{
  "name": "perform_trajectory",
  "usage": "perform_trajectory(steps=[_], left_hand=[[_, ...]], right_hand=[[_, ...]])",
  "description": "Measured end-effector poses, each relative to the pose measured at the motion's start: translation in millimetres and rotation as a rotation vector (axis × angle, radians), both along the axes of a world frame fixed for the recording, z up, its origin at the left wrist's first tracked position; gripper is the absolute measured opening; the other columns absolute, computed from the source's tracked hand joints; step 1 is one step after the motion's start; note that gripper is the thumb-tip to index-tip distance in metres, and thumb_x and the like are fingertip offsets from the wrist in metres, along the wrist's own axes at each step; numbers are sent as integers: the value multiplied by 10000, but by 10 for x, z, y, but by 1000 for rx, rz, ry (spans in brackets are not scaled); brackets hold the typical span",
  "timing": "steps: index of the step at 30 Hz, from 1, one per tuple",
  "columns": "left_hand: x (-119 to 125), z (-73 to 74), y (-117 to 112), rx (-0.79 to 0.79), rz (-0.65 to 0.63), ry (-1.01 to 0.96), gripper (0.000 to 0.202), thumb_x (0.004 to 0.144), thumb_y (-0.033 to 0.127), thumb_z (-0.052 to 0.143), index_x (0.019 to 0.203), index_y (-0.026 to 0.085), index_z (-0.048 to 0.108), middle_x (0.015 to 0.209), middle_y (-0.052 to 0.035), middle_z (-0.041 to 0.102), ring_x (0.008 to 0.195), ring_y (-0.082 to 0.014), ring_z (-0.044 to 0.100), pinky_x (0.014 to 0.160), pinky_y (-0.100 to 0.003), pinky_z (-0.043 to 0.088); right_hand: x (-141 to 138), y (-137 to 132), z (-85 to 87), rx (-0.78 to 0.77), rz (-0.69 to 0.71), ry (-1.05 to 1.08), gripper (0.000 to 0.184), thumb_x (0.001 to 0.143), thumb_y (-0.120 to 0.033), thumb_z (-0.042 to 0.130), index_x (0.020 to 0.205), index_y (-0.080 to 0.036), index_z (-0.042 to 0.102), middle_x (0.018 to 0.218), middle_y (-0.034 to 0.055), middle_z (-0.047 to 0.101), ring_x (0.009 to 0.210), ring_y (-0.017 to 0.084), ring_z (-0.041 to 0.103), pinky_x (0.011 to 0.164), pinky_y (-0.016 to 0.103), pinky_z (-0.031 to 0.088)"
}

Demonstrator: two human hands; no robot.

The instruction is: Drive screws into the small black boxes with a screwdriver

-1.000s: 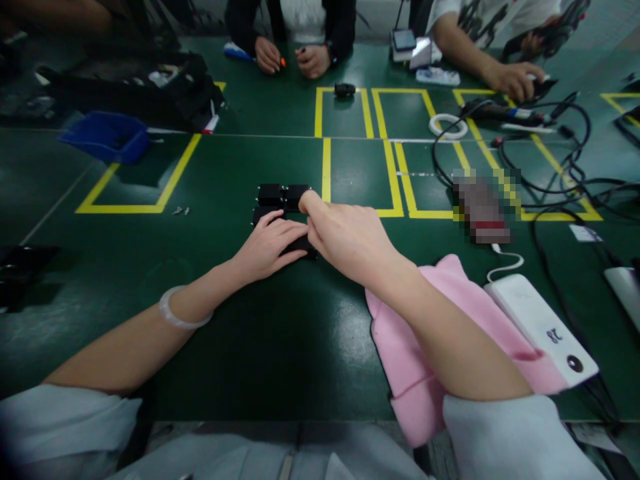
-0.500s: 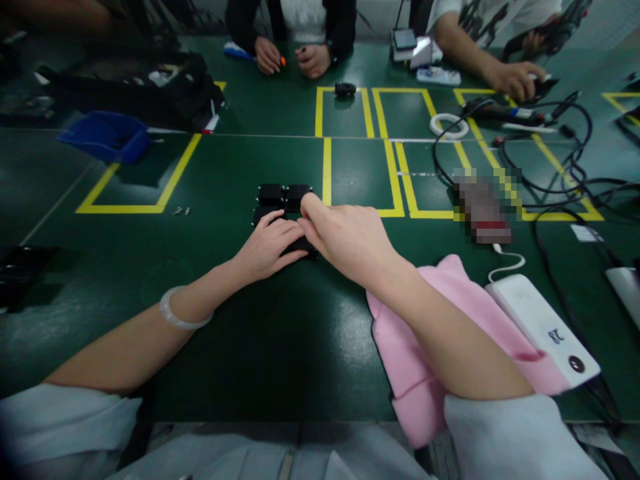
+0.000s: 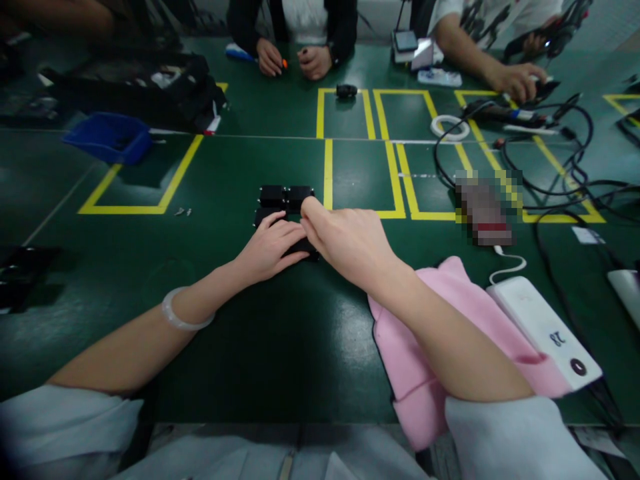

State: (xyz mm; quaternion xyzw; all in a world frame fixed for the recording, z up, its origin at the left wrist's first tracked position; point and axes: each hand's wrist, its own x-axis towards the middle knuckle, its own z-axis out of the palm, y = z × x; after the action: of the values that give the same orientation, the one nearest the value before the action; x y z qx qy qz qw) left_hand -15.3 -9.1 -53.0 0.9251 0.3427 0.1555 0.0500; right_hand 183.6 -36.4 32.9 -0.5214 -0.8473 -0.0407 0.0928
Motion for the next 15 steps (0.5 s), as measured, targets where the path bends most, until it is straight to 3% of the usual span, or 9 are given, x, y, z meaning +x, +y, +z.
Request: perform_trajectory(steps=[8, 15], left_hand=[[1, 1, -2, 4, -9, -2, 397, 955, 318, 530, 1316, 153, 527, 1245, -91, 645, 1168, -246, 569, 1136, -487, 269], [-7, -6, -4, 16, -11, 6, 412, 957, 328, 522, 1327, 148, 521, 1238, -104, 645, 1160, -252, 571, 1130, -491, 279]], right_hand=[[3, 12, -33, 25, 7, 32, 330, 959, -280, 325, 1172, -196, 563, 719, 1, 694, 581, 129, 591, 518, 242, 193], [4, 4, -22, 4, -3, -1, 373, 985, -398, 299, 1086, -196, 596, 684, 1, 686, 569, 136, 591, 524, 247, 195]])
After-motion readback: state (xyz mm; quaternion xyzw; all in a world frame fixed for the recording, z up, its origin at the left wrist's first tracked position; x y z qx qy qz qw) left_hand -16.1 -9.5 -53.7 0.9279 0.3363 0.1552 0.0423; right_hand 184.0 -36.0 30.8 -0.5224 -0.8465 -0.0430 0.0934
